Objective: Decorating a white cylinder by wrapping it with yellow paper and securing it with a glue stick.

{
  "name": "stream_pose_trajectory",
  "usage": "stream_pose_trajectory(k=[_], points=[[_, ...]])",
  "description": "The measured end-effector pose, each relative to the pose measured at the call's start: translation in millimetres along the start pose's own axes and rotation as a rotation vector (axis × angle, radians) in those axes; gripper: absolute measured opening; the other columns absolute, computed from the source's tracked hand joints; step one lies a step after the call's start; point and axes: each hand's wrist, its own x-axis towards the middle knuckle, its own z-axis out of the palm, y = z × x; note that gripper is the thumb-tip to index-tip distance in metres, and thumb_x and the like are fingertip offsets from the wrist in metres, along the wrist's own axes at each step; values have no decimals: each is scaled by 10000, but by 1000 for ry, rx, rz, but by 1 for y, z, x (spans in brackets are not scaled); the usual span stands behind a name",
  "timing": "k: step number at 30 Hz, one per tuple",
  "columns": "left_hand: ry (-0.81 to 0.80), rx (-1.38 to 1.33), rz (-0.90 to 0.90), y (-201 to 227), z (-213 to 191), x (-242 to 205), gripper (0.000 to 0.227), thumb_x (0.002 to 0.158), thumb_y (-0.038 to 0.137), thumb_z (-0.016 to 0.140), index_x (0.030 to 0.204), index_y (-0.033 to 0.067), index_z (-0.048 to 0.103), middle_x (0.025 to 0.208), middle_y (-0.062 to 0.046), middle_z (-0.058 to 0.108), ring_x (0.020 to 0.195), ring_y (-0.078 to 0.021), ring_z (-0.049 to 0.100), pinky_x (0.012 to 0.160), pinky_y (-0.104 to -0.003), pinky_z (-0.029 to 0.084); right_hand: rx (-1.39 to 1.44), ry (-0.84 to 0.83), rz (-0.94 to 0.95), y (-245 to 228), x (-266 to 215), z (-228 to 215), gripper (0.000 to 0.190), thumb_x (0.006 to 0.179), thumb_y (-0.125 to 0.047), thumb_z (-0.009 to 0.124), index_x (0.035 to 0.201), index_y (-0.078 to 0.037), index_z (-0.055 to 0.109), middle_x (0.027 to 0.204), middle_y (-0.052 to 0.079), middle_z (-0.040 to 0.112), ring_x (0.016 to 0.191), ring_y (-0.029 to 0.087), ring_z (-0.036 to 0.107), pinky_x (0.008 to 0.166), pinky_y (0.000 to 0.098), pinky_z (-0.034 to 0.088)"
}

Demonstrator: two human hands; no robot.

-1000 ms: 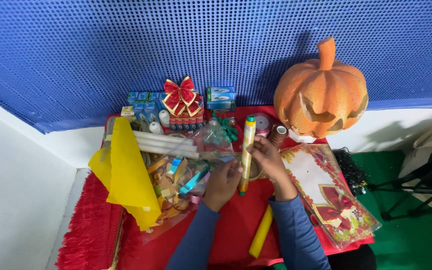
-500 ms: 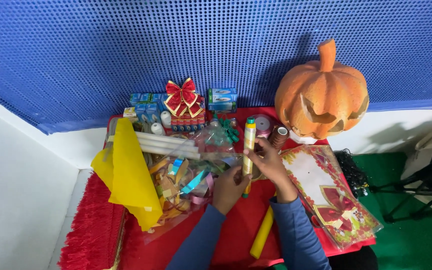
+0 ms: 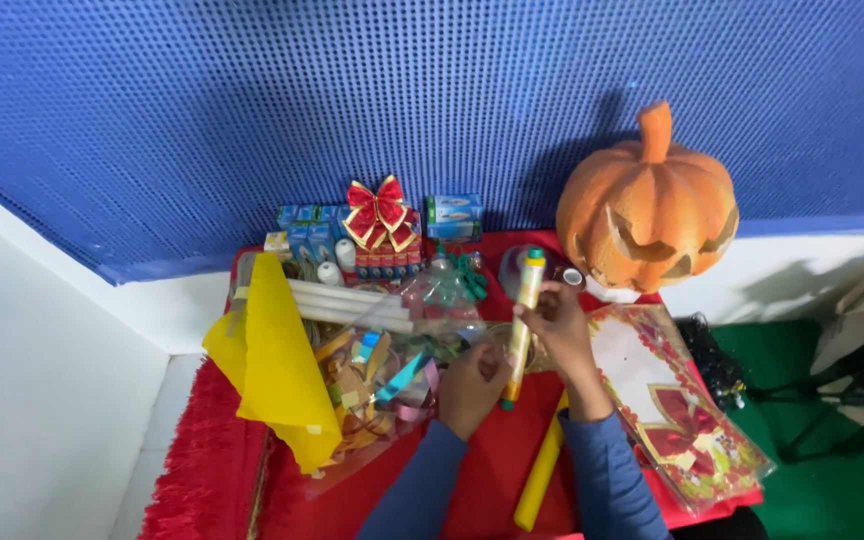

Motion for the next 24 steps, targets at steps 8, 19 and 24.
stream_pose_trajectory(k=[8, 19, 24], points=[[21, -274, 59, 12, -22, -11, 371, 942, 430, 589, 1212, 196, 689, 1037, 10, 767, 851, -176, 721, 766, -384, 563, 71, 122, -180, -102, 34, -3, 326, 899, -30, 756, 1154, -101, 566, 1051, 64, 703, 977, 158, 685, 853, 283, 573], [1, -294, 90, 10, -30, -11, 151, 963, 329, 558, 1024, 256, 676, 907, -12, 746, 818, -245, 723, 696, -456, 538, -137, 79, -562, -94, 186, 57, 252, 967, -83, 739, 1166, -115, 587, 1082, 13, 654, 854, 115, 703, 700, 241, 591], [17, -244, 138, 7, -26, -10, 199, 929, 244, 543, 1063, 269, 687, 930, -34, 757, 856, -296, 716, 724, -479, 534, -529, 98, -480, -45, 236, 58, 403, 909, -206, 761, 1279, -96, 642, 1075, 51, 734, 887, 169, 732, 792, 307, 578]])
